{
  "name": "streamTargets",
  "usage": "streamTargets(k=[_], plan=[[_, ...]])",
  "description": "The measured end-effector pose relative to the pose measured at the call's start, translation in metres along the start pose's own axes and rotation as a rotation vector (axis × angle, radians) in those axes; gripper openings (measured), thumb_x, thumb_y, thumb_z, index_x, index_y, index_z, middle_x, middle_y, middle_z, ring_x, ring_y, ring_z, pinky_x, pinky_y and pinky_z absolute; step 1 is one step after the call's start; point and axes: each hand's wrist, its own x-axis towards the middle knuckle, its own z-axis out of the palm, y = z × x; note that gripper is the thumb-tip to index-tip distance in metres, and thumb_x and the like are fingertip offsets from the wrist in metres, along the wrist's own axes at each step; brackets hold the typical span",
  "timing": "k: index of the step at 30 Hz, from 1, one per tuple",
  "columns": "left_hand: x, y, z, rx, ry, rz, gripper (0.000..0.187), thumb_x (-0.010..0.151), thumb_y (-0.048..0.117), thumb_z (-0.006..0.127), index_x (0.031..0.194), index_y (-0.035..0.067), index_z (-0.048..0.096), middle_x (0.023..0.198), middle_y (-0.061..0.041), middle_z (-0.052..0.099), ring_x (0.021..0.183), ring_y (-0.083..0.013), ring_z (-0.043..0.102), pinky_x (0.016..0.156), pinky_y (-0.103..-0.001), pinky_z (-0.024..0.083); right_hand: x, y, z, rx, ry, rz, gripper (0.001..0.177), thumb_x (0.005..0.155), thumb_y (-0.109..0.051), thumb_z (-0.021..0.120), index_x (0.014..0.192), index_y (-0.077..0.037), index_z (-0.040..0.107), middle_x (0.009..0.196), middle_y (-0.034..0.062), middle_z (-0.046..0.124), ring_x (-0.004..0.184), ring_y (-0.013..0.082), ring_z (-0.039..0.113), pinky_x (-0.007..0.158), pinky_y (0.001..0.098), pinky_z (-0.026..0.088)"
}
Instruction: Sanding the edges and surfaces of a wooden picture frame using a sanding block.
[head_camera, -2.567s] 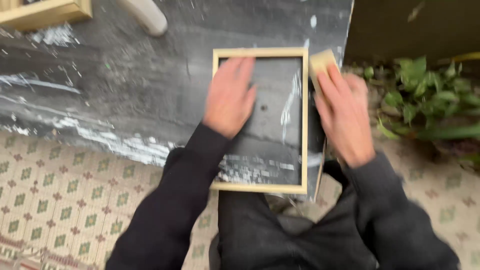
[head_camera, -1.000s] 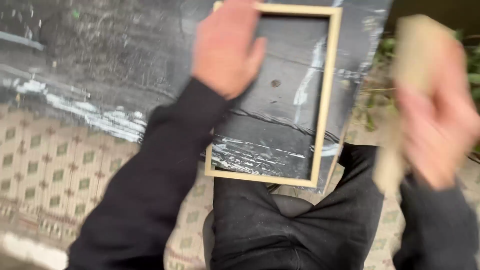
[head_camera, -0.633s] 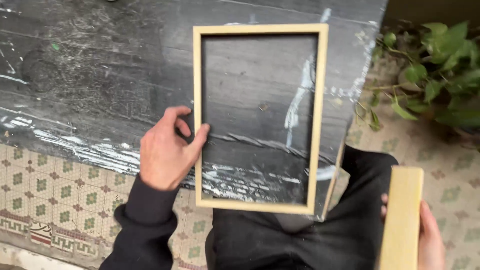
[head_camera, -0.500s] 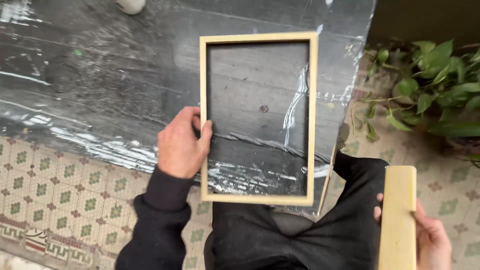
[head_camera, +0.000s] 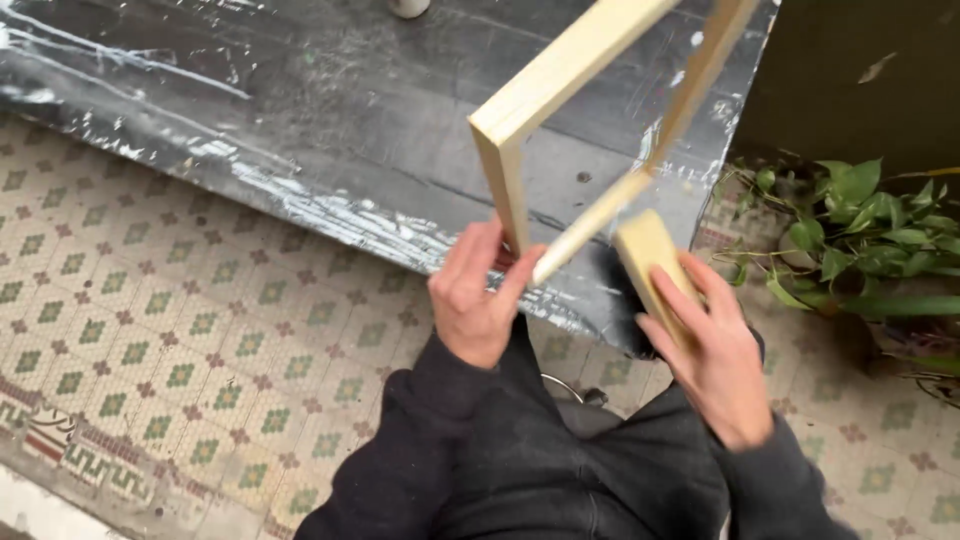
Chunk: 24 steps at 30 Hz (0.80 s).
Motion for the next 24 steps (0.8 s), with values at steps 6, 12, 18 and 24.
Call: streamTargets(k=[6, 12, 18, 24], plan=[[-0.029, 0.004, -0.001, 0.053, -0.013, 0.105, 0.041, 0.091, 0.011, 0.082, 0.125, 0.0, 0.064, 0.095, -0.009, 0.066, 0.081, -0.0217, 0.067, 0.073, -0.035, 0.057, 0.019, -0.002, 0.039, 0.003, -0.123, -0.113, 0.054, 0.09, -0.017, 0.074, 0.142, -0.016, 0.062, 0.155, 0.0182, 0.05, 0.127, 0.042, 0.061, 0.102, 0.0441, 0.051], [-0.032, -0.006, -0.001, 0.034, -0.084, 0.074, 0.051, 0.095, 0.017, 0.079, 0.141, 0.005, 0.06, 0.104, -0.008, 0.067, 0.085, -0.0173, 0.07, 0.074, -0.033, 0.061, 0.006, 0.002, 0.045, -0.19, -0.125, -0.198, 0.062, 0.09, -0.02, 0.074, 0.148, -0.011, 0.055, 0.153, 0.0276, 0.043, 0.119, 0.0479, 0.06, 0.096, 0.048, 0.047], [-0.033, -0.015, -0.002, 0.165, -0.137, 0.155, 0.055, 0.097, 0.021, 0.076, 0.146, 0.004, 0.055, 0.102, -0.006, 0.066, 0.094, -0.0242, 0.069, 0.079, -0.037, 0.06, 0.005, 0.024, 0.036, -0.264, -0.069, -0.233, 0.054, 0.092, -0.022, 0.073, 0.143, -0.011, 0.06, 0.148, 0.0288, 0.053, 0.11, 0.0384, 0.065, 0.091, 0.0467, 0.054], [-0.035, -0.005, -0.002, 0.103, -0.225, 0.151, 0.035, 0.099, 0.017, 0.075, 0.128, 0.002, 0.059, 0.114, -0.012, 0.069, 0.101, -0.029, 0.074, 0.081, -0.038, 0.061, 0.023, -0.032, 0.02, -0.004, -0.16, 0.048, 0.044, 0.092, 0.002, 0.06, 0.134, -0.009, 0.066, 0.111, 0.019, 0.068, 0.094, 0.0342, 0.066, 0.081, 0.0442, 0.055]])
